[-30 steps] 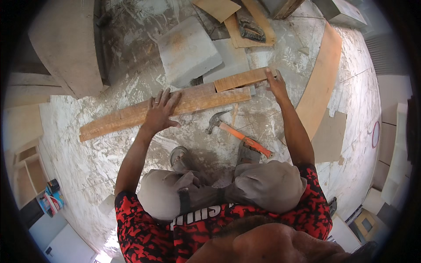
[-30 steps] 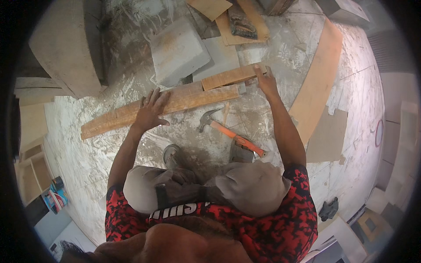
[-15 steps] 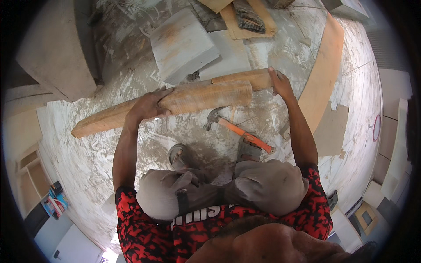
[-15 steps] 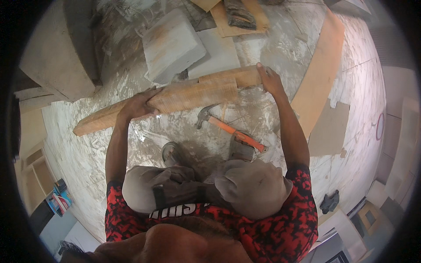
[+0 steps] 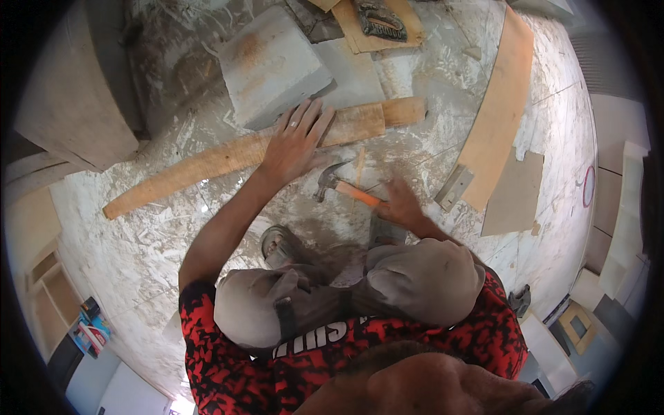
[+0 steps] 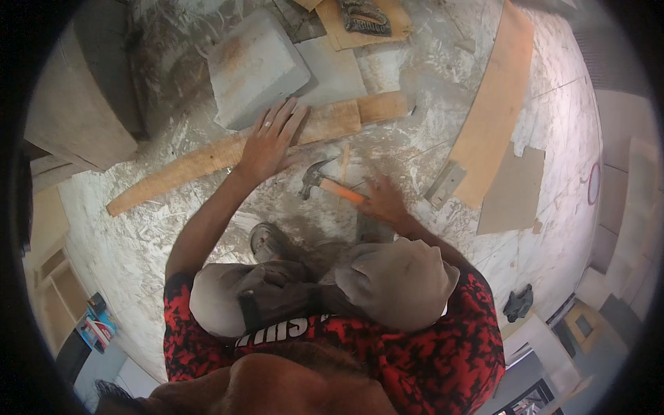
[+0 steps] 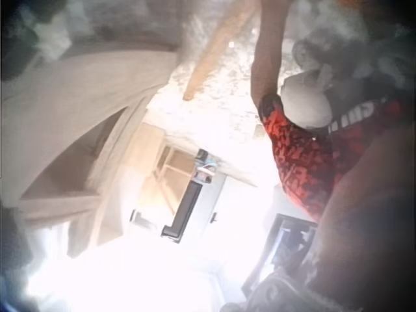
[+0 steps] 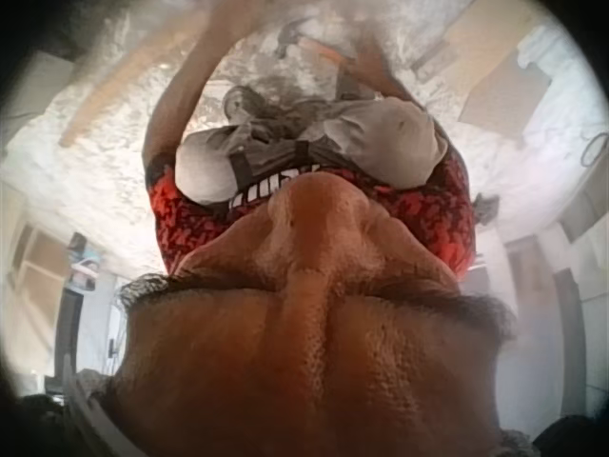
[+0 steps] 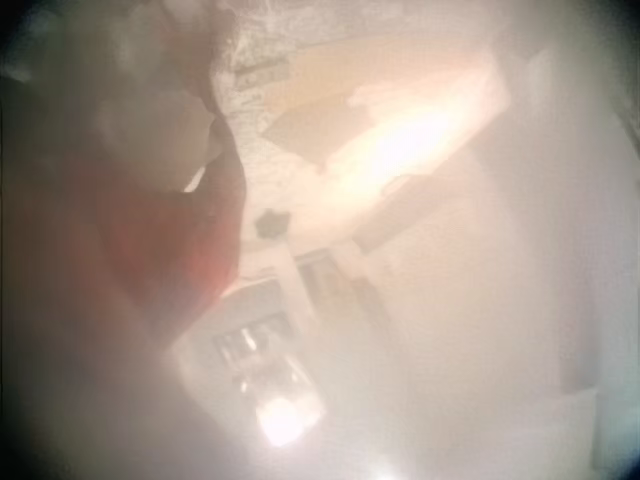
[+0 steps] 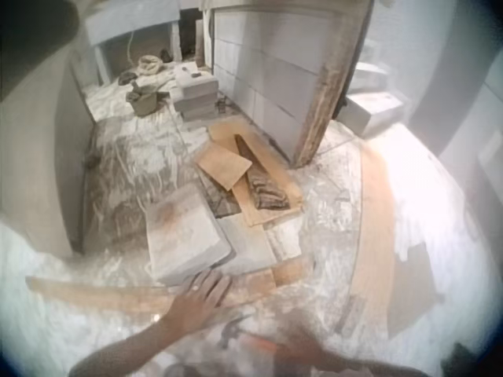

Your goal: The person drives a nail into a wooden beam with a hammer and then uses a hand saw to cut through the beam while sitting on the floor.

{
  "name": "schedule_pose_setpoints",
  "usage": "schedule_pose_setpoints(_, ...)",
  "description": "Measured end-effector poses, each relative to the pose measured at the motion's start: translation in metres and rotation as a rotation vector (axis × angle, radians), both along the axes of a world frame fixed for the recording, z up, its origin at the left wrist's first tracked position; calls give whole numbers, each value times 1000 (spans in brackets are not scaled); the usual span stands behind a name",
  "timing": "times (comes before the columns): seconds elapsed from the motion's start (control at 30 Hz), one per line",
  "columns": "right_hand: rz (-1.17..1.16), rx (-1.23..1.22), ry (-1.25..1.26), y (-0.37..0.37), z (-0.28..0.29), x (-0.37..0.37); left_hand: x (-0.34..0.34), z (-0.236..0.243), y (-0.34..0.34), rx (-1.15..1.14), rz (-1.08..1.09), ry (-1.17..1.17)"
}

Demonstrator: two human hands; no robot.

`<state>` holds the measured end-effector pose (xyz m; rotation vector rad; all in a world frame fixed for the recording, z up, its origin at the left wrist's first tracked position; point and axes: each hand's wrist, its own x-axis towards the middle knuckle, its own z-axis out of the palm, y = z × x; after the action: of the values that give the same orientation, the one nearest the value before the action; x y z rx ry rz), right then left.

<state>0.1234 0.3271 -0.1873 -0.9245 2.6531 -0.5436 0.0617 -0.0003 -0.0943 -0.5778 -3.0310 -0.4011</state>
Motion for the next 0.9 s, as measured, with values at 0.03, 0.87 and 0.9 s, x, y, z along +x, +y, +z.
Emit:
schedule_pose_setpoints(0.03, 53, 62, -38, -7, -2, 10, -11, -12, 4, -30, 11, -43)
schedule_pose_setpoints(0.87, -189, -340, 108, -53, 228, -92, -24, -7, -37, 23, 100, -352)
schedule_pose_setpoints(0.9, -136, -219, 107, -50, 213, -100, -27, -7, -36, 24, 89, -352)
